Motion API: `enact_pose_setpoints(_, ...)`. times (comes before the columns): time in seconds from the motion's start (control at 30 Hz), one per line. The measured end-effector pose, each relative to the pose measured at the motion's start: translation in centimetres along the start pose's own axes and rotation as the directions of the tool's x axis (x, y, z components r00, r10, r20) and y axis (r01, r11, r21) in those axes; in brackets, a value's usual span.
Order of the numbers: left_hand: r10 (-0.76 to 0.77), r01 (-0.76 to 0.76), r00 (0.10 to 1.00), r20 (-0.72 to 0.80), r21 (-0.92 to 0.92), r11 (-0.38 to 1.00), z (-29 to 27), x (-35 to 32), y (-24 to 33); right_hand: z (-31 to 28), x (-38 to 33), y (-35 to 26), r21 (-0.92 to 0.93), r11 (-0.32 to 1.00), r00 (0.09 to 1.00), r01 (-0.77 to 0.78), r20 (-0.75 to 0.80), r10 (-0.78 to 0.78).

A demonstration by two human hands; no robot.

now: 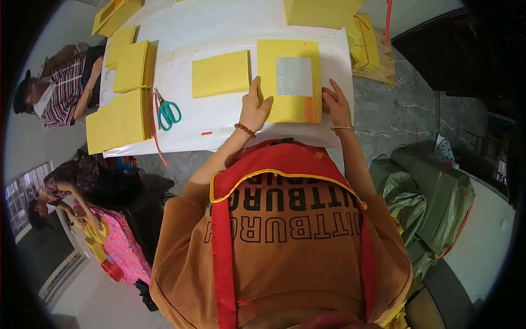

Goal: Folding, stacking, and tying bundles of joss paper.

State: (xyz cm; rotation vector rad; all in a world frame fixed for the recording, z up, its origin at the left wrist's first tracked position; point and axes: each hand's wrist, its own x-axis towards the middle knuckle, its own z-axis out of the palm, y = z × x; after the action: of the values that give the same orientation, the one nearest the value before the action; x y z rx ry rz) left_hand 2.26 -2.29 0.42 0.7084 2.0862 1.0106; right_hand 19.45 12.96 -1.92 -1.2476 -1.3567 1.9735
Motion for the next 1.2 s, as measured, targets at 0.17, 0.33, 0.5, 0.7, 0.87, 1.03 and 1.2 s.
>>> enact_pose_setpoints(0.17, 0.157, -0.171, 0.979, -0.134, -0.104, 0.980, 2.1, 0.6, -2.3, -1.5, 1.3, 0.4, -0.100, 0.995, 0.989, 0.019, 0.151, -0.004)
enact_pose_setpoints(0.33, 0.240, -0.246, 0.962, -0.132, -0.034, 0.969, 1.5, 0.1, -1.8, -1.6, 0.9, -0.1, -0.200, 0.977, 0.990, 0.079, 0.132, -0.053)
enact_pose_setpoints(0.5, 0.717, -0.610, 0.694, 0.062, 0.580, 0.540, 1.2, -1.8, 0.4, -2.4, 0.9, 0.2, -0.533, 0.617, 0.808, 0.578, 0.268, -0.525)
enact_pose_setpoints(0.7, 0.687, -0.745, 0.614, 0.389, 0.573, 0.342, 1.0, -1.4, 0.8, -2.9, 2.6, 1.9, -0.693, 0.503, 0.842, 0.517, 0.305, -0.445)
enact_pose_setpoints(0.87, 0.739, -0.840, 0.541, 0.402, 0.238, 0.487, 0.3, 0.1, 0.8, -3.7, 3.8, 3.6, -0.499, 0.722, 0.878, 0.479, 0.270, -0.396)
enact_pose_setpoints(1.03, 0.735, -0.811, 0.583, 0.345, 0.202, 0.549, 0.5, 0.8, 1.0, -2.8, 3.4, 3.1, -0.313, 0.885, 0.935, 0.344, 0.205, -0.291)
enact_pose_setpoints(1.2, 0.623, -0.701, 0.698, 0.352, 0.158, 0.696, 0.3, 1.1, 1.3, -2.6, 3.5, 2.9, -0.253, 0.920, 0.949, 0.301, 0.177, -0.262)
